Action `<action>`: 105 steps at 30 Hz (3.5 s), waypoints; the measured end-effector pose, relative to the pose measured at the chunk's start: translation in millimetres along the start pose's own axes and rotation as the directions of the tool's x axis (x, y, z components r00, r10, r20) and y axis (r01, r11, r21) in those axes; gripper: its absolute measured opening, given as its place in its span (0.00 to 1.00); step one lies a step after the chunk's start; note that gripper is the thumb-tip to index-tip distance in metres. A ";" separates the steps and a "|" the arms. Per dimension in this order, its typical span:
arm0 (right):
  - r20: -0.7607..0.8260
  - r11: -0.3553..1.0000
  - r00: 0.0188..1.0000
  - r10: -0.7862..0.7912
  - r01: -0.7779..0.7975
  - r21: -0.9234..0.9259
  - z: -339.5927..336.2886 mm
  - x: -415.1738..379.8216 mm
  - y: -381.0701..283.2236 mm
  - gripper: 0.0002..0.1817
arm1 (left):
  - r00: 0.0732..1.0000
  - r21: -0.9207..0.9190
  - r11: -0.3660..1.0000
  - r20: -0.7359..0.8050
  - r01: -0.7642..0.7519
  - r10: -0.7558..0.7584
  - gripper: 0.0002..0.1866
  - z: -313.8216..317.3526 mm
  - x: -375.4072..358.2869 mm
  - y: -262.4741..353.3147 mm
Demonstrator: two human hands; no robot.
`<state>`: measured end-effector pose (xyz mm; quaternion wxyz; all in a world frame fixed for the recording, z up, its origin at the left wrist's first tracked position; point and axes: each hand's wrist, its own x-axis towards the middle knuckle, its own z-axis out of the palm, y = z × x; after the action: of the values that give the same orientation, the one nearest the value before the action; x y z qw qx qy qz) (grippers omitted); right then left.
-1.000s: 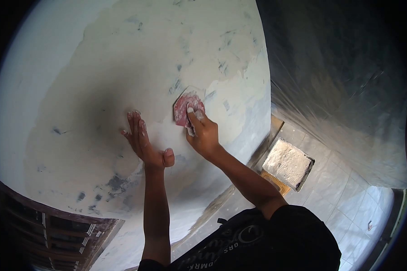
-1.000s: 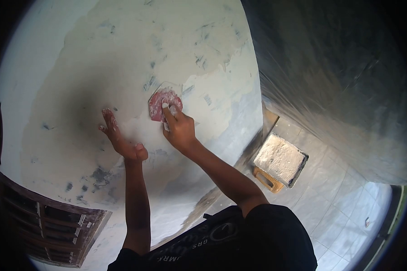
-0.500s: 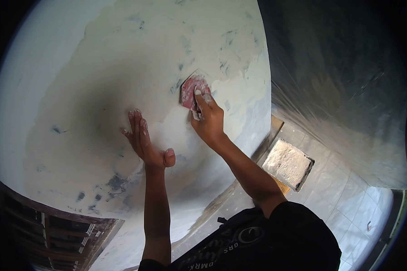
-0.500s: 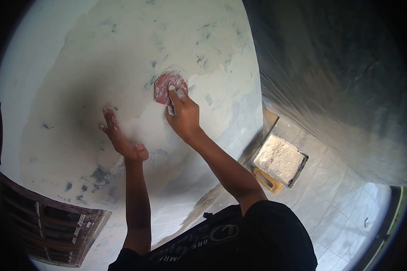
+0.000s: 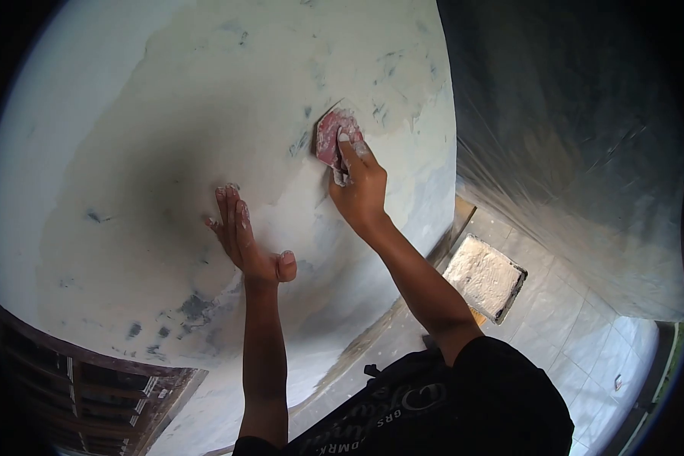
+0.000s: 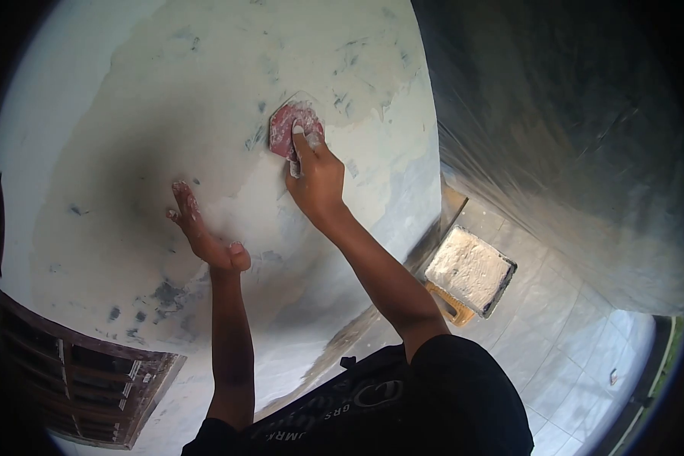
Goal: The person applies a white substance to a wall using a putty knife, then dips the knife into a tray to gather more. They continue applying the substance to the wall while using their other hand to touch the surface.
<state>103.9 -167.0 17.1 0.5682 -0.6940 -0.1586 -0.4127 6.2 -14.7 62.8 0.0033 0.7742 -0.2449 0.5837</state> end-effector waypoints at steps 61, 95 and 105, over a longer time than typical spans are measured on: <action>-0.110 0.969 0.976 -0.186 0.201 0.142 -17.6 -39.0 15.1 0.29 | 1.000 -0.008 1.000 -0.026 0.010 -0.010 0.40 0.0 -1.4 0.5; -0.151 0.964 0.961 -0.233 0.249 0.095 -10.8 -5.2 22.8 0.33 | 0.998 0.002 1.000 -0.067 0.017 -0.016 0.42 3.2 -2.9 -0.1; 0.092 0.902 0.905 -0.416 0.398 0.167 -10.7 -86.7 -3.1 0.29 | 0.997 0.016 0.998 -0.042 0.062 -0.061 0.42 3.3 -11.8 -5.7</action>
<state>44.8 -154.3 -46.0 0.5070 -0.6272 -0.3646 -0.4655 9.0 -6.2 52.7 0.0196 0.7691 -0.2160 0.6012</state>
